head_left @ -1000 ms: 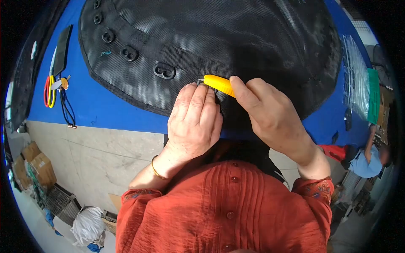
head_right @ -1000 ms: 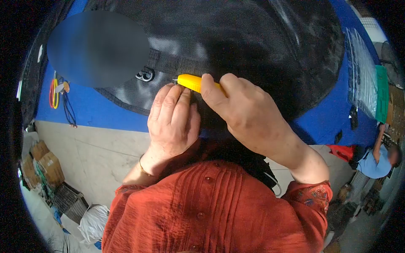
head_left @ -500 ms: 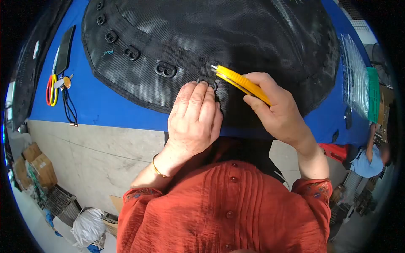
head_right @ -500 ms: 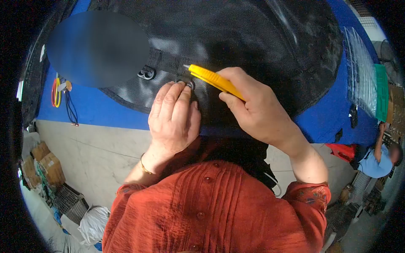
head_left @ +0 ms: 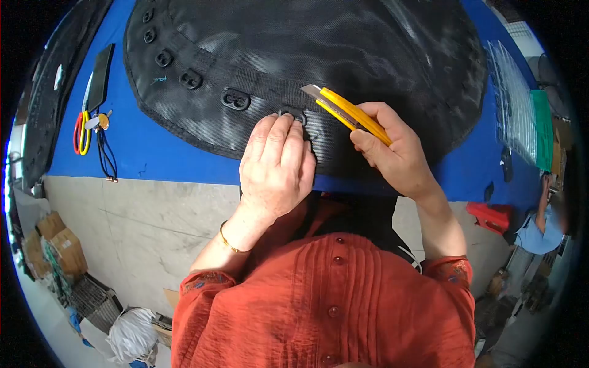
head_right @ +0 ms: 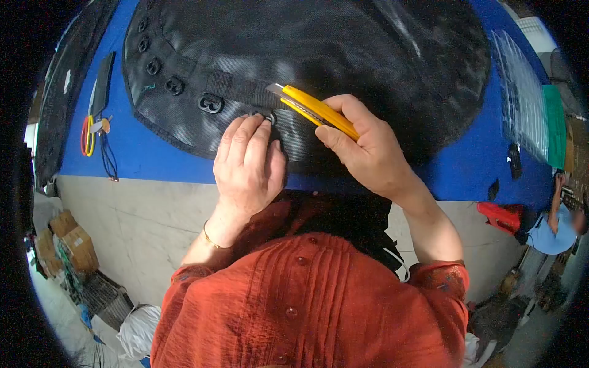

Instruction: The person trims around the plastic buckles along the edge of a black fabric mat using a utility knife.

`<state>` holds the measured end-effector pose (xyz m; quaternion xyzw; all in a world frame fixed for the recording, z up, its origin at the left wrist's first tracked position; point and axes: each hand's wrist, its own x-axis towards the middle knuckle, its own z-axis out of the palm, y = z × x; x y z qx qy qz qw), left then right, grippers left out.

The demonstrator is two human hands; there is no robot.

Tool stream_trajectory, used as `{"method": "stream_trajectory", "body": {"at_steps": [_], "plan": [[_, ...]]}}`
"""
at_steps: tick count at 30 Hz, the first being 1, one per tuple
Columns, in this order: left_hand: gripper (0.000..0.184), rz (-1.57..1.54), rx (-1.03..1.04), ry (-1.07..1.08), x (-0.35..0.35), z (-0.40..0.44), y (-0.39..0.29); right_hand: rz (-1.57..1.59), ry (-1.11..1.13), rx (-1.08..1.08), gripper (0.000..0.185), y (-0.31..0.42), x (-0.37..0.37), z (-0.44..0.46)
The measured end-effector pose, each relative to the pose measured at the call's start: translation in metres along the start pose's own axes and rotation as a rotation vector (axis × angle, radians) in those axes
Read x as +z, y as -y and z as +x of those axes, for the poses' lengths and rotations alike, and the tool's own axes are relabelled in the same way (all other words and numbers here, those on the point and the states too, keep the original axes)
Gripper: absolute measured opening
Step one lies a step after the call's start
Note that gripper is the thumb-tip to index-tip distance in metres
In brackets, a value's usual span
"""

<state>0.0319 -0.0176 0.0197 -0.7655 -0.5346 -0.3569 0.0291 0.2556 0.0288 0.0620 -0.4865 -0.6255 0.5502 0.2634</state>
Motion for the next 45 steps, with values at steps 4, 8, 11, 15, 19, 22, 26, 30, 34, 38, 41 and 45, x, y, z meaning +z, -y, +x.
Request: {"method": "stream_trajectory", "body": {"at_steps": [4,8,11,15,19,22,26,30,34,38,41,45], "plan": [[0.035,-0.006,-0.014,-0.010,-0.002,-0.001,0.001,-0.206,-0.097,-0.217,0.028,-0.001,0.009,-0.003],[0.036,-0.010,-0.008,-0.015,0.001,-0.002,0.002,-0.357,-0.127,-0.371,0.031,-0.002,0.008,-0.002],[0.036,-0.013,0.010,-0.016,0.001,-0.001,0.002,-0.463,-0.181,-0.508,0.033,-0.006,0.006,0.001],[0.039,-0.019,-0.023,-0.002,-0.002,0.001,-0.001,-0.516,-0.182,-0.539,0.038,-0.005,0.007,0.001],[0.039,-0.004,-0.010,-0.006,0.000,-0.001,-0.001,-0.542,-0.136,-0.460,0.044,0.000,0.007,-0.004],[0.038,0.012,-0.006,0.017,-0.001,-0.001,-0.002,-0.592,-0.142,-0.520,0.047,-0.006,0.008,-0.002],[0.038,-0.014,-0.031,0.044,-0.004,0.001,-0.004,-0.668,-0.150,-0.565,0.050,-0.004,0.009,-0.001],[0.039,-0.025,-0.036,0.049,-0.004,0.001,-0.005,-0.762,-0.144,-0.622,0.050,-0.006,0.009,0.004],[0.039,-0.038,-0.033,0.047,-0.005,0.003,-0.005,-0.797,-0.127,-0.670,0.050,-0.002,0.005,0.007],[0.040,-0.057,-0.025,0.037,-0.004,0.004,-0.005,-0.788,-0.117,-0.673,0.051,-0.005,0.004,0.011],[0.040,-0.058,-0.023,0.042,-0.005,0.004,-0.005,-0.794,-0.102,-0.670,0.052,-0.004,0.004,0.011],[0.041,-0.062,-0.025,0.044,-0.005,0.003,-0.005,-0.821,-0.077,-0.620,0.054,0.002,0.004,0.005]]}}
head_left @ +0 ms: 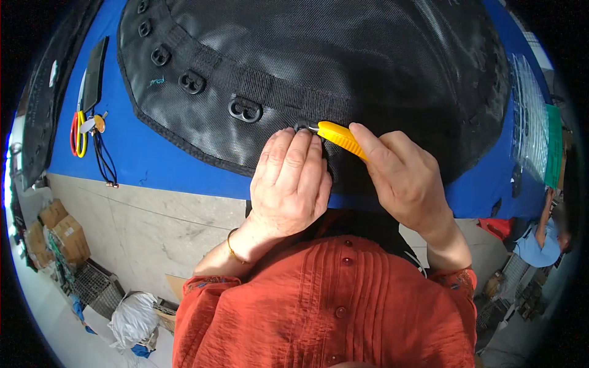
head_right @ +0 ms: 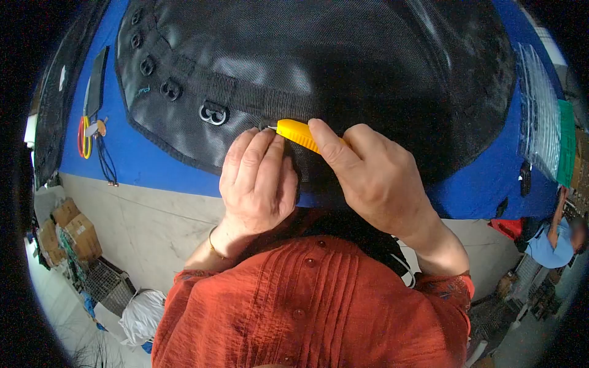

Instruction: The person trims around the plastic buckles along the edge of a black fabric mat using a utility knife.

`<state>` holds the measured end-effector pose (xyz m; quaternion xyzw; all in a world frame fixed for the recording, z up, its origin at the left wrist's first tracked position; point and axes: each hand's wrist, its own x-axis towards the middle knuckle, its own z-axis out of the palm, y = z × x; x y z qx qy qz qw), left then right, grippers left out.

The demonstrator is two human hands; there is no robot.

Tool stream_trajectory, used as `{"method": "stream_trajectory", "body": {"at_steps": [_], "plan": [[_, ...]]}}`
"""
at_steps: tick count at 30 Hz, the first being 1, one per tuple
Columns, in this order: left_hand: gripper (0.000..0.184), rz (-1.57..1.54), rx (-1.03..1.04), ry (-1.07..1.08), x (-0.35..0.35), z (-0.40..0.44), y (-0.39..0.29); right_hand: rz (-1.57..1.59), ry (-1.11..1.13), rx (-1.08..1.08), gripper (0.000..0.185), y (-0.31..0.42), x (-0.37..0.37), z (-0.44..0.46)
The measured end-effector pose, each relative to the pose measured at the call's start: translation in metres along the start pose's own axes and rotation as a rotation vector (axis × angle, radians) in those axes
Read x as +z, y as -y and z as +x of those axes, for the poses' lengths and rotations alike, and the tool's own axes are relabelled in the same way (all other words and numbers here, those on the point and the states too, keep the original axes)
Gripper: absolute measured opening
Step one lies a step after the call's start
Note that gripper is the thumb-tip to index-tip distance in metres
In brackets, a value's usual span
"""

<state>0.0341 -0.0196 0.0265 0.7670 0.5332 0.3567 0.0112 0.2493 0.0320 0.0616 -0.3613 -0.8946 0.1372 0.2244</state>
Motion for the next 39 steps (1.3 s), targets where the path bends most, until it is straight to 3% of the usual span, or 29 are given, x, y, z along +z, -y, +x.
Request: {"method": "stream_trajectory", "body": {"at_steps": [19,27,32,39], "plan": [[0.039,0.021,-0.003,0.026,-0.001,-0.002,0.000,-0.102,-0.057,-0.060,0.052,-0.004,0.007,-0.009],[0.036,0.031,-0.014,0.010,0.000,-0.003,0.001,-0.107,-0.065,0.004,0.059,0.008,0.010,-0.016],[0.035,0.048,-0.006,0.001,0.000,-0.003,0.002,0.021,-0.083,0.150,0.053,0.013,0.015,-0.019],[0.035,0.049,0.028,-0.035,0.003,-0.005,0.004,0.127,-0.147,0.196,0.050,0.015,0.017,-0.019]]}}
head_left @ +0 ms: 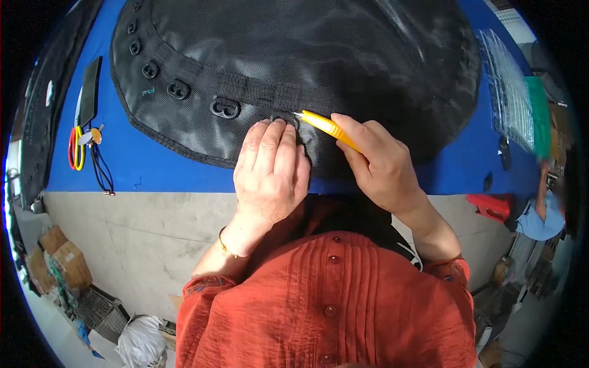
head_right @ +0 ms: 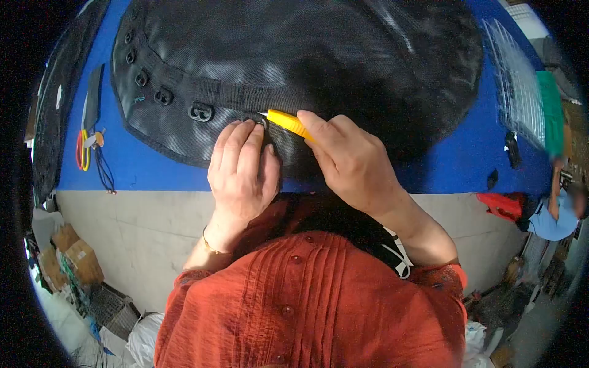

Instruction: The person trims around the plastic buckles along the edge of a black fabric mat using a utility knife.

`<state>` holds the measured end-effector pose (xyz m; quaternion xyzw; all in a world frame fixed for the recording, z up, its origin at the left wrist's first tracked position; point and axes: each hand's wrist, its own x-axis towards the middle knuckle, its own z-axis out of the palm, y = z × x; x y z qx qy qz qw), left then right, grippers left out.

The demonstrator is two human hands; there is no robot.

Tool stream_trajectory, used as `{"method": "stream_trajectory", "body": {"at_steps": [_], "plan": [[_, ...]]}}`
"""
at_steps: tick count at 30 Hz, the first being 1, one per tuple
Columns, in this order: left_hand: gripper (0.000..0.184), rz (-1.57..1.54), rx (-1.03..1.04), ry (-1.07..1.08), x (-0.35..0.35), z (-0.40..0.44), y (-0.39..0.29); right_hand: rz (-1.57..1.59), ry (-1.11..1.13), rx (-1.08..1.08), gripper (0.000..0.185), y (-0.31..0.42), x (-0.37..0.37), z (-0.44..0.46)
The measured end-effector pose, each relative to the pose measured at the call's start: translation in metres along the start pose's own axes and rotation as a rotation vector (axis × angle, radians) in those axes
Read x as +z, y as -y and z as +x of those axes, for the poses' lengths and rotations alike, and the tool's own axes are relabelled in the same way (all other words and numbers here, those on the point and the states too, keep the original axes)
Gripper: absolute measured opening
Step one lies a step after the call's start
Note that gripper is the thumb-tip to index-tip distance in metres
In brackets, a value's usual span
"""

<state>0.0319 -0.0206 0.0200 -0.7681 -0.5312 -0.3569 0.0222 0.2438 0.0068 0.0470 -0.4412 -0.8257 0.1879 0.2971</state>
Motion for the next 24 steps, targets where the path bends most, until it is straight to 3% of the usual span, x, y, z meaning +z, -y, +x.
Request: {"method": "stream_trajectory", "body": {"at_steps": [8,13,15,17,19,24], "plan": [[0.034,-0.023,0.007,-0.039,0.005,-0.001,0.001,0.064,-0.180,0.039,0.039,-0.009,0.001,-0.001],[0.035,-0.032,0.018,-0.060,0.008,-0.003,0.001,0.194,-0.194,0.216,0.034,-0.006,-0.005,-0.004],[0.039,-0.016,0.030,-0.037,0.009,-0.004,0.002,0.422,-0.160,0.492,0.033,-0.005,-0.011,-0.004],[0.042,-0.050,0.060,-0.031,0.008,-0.003,0.003,0.477,-0.243,0.430,0.033,-0.012,-0.011,-0.004],[0.048,-0.058,0.072,0.021,0.008,-0.006,0.006,0.686,-0.296,0.571,0.035,-0.019,-0.011,-0.002],[0.049,-0.101,0.082,0.049,0.008,-0.003,0.006,0.657,-0.335,0.558,0.036,-0.035,-0.011,0.000]]}}
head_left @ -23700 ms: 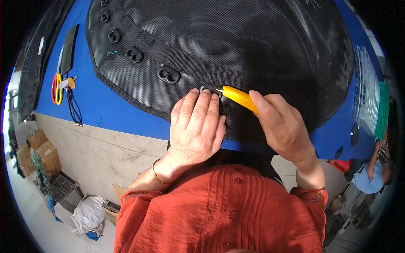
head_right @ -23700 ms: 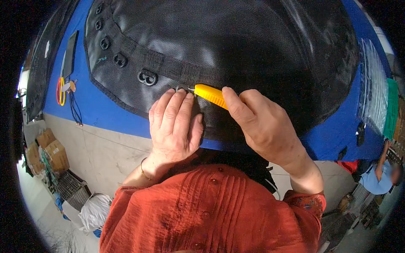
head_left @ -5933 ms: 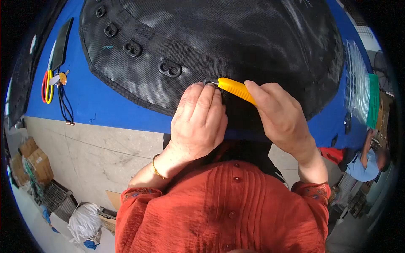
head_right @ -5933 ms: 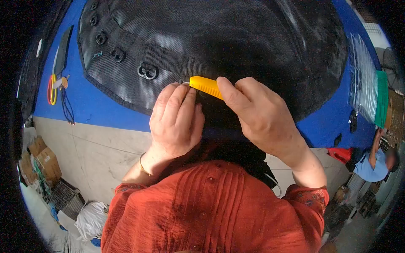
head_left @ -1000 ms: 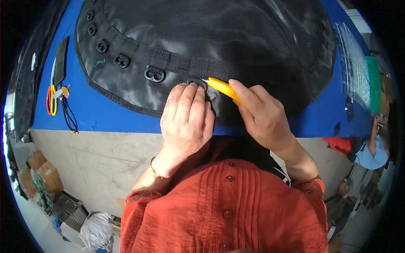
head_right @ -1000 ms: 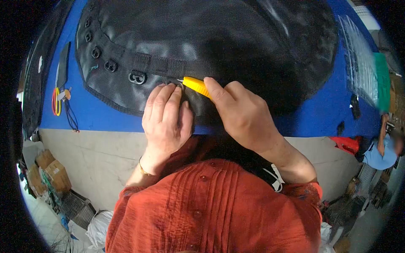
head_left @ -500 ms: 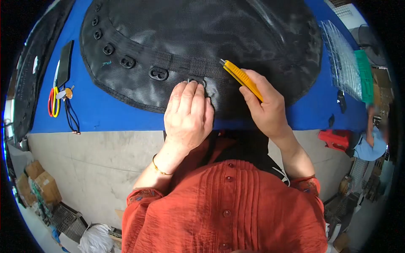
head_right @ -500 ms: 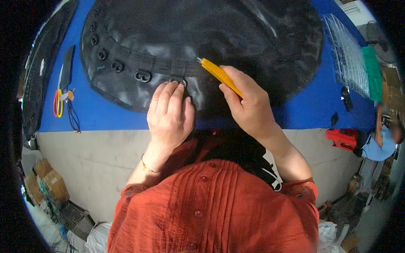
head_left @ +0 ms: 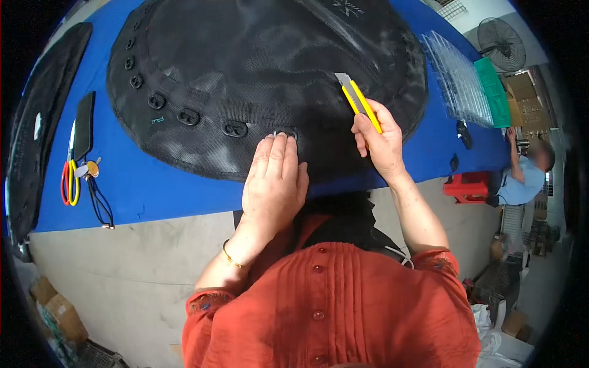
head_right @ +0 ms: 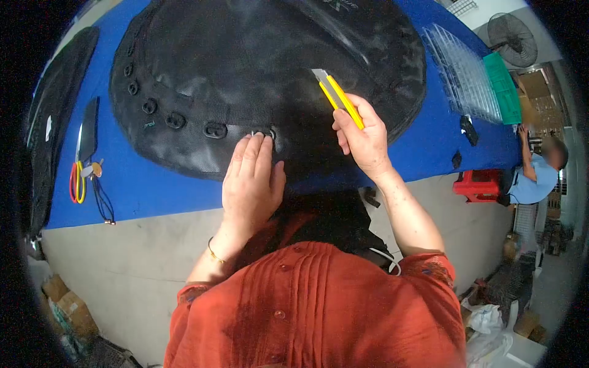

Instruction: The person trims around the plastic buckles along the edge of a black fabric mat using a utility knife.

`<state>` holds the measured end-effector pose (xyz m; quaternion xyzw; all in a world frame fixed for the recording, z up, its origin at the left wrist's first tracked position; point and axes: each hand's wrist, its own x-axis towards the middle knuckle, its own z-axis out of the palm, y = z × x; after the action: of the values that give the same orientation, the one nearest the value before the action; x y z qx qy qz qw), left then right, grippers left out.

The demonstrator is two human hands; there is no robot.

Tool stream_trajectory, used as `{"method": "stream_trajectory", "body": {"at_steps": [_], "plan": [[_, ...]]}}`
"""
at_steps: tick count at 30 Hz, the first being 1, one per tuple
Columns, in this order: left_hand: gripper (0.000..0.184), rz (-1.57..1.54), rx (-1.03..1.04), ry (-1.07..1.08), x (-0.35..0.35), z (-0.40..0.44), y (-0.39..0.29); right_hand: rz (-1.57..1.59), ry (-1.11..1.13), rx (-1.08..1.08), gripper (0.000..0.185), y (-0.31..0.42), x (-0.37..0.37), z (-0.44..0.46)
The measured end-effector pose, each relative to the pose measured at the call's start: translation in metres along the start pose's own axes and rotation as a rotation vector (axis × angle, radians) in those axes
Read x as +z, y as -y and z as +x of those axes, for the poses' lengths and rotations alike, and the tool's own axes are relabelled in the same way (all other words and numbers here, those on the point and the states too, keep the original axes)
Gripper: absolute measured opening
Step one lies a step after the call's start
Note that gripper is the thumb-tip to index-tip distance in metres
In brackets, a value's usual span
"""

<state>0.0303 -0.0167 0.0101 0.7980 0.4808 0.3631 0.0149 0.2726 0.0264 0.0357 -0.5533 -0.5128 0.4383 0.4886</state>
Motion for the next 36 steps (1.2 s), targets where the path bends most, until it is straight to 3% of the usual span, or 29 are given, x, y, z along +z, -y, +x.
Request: {"method": "stream_trajectory", "body": {"at_steps": [17,25,36], "plan": [[0.055,-0.042,0.042,0.115,-0.002,0.003,-0.004,0.102,0.104,0.099,0.035,-0.002,-0.021,0.010],[0.053,-0.024,-0.047,0.121,-0.005,0.005,-0.010,0.050,0.101,0.171,0.036,0.006,-0.015,0.015],[0.049,0.067,-0.036,0.119,-0.019,0.000,-0.006,0.116,0.212,0.065,0.034,0.007,-0.005,0.013]]}}
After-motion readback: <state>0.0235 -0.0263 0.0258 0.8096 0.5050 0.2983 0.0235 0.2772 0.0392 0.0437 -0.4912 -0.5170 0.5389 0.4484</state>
